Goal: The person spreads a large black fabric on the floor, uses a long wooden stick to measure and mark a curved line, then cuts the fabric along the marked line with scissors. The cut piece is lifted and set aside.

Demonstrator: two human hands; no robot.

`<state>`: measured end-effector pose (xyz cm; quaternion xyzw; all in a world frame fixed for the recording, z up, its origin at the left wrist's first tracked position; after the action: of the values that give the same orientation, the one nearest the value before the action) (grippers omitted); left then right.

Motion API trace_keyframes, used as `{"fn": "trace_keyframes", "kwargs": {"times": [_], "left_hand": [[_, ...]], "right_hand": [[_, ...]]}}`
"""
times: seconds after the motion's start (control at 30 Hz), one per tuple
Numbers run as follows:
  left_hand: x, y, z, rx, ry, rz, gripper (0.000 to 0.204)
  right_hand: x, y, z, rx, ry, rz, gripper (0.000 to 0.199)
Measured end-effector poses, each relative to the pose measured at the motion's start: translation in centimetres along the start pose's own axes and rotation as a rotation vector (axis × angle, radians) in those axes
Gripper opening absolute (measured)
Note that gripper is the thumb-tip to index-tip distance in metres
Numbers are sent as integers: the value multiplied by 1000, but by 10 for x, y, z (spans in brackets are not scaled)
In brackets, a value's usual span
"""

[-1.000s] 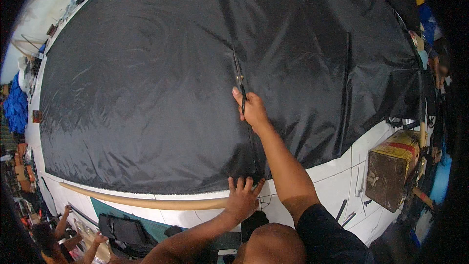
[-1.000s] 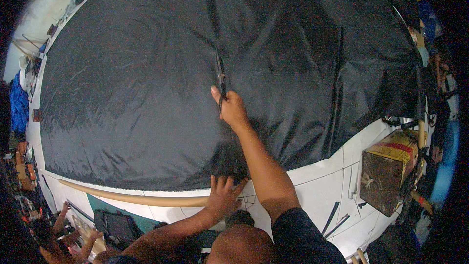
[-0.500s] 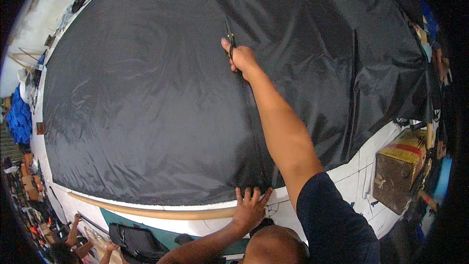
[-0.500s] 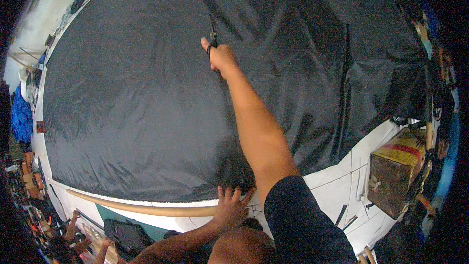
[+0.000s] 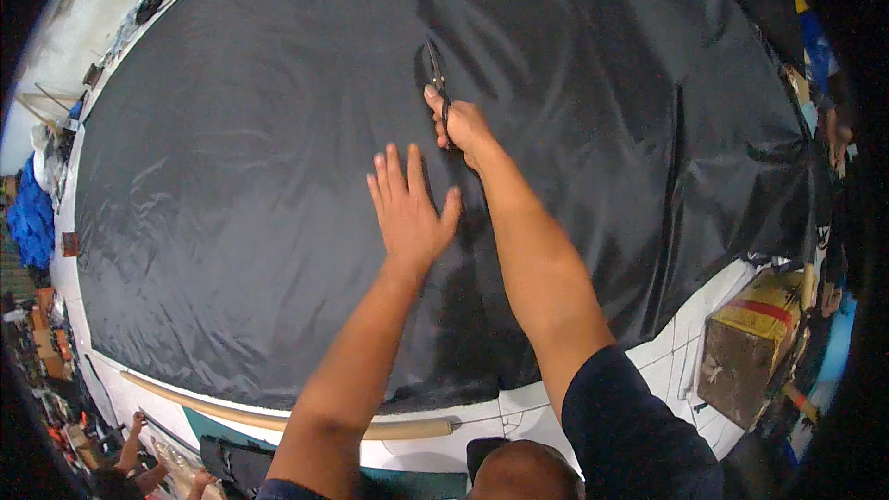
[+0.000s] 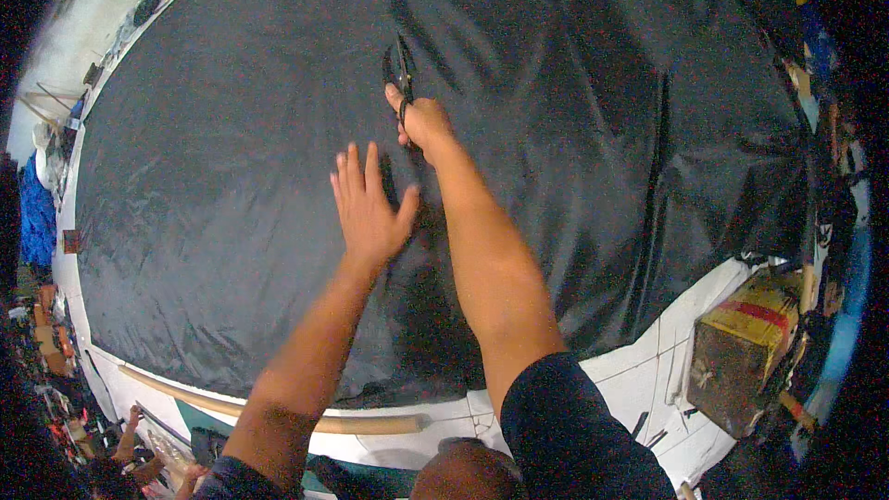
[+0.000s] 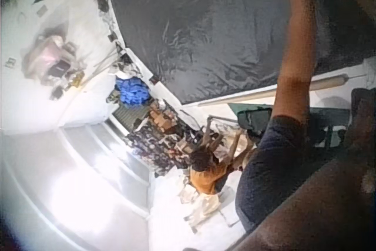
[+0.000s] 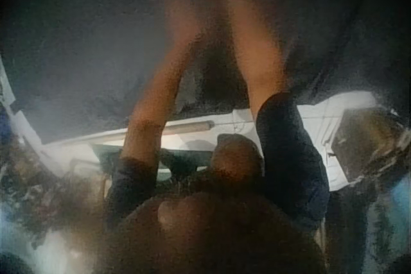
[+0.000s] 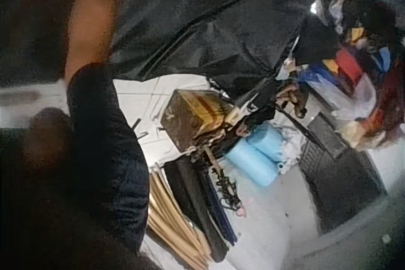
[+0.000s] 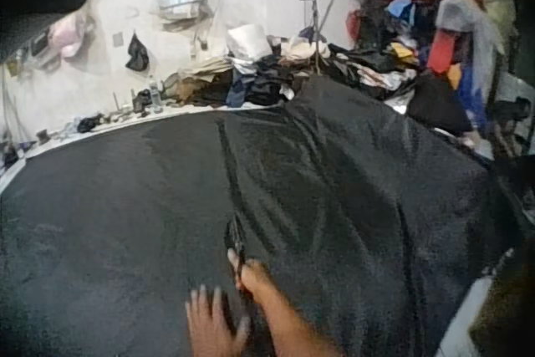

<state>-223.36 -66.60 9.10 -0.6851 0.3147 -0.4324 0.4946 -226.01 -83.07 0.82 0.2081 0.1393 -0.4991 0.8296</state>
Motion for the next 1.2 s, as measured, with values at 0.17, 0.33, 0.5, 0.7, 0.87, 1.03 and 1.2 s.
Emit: {"fn": "trace_keyframes", "kwargs": {"times": [0.17, 0.33, 0.5, 0.7, 0.87, 1.03, 1.2], "left_hand": [[21, 58, 12, 98, 6, 172, 88], [29, 61, 7, 88, -21, 249, 89], [34, 64, 16, 54, -28, 326, 91], [32, 76, 14, 20, -52, 433, 95], [31, 77, 22, 27, -82, 472, 98], [32, 80, 18, 53, -48, 462, 99], [35, 79, 19, 46, -83, 426, 93]], "right_hand": [[-2, 3, -9, 69, 50, 41, 55], [-1, -4, -3, 71, 102, 92, 57], [7, 1, 11, -23, 191, 134, 59], [15, 5, 17, -30, 270, 137, 53], [12, 8, 31, -90, 290, 72, 46], [17, 0, 27, -109, 199, -20, 43], [23, -2, 10, -36, 150, -73, 37]]}}
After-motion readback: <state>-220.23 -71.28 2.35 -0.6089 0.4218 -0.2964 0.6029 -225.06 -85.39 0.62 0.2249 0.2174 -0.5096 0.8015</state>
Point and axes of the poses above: each hand's wrist, its own x-axis towards the middle knuckle, its own y-axis out of the palm, z = x × y, the point moved 9 cm from there along x, towards the middle knuckle, and after that the axes turned 13 degrees about x, right-handed, at the moved point
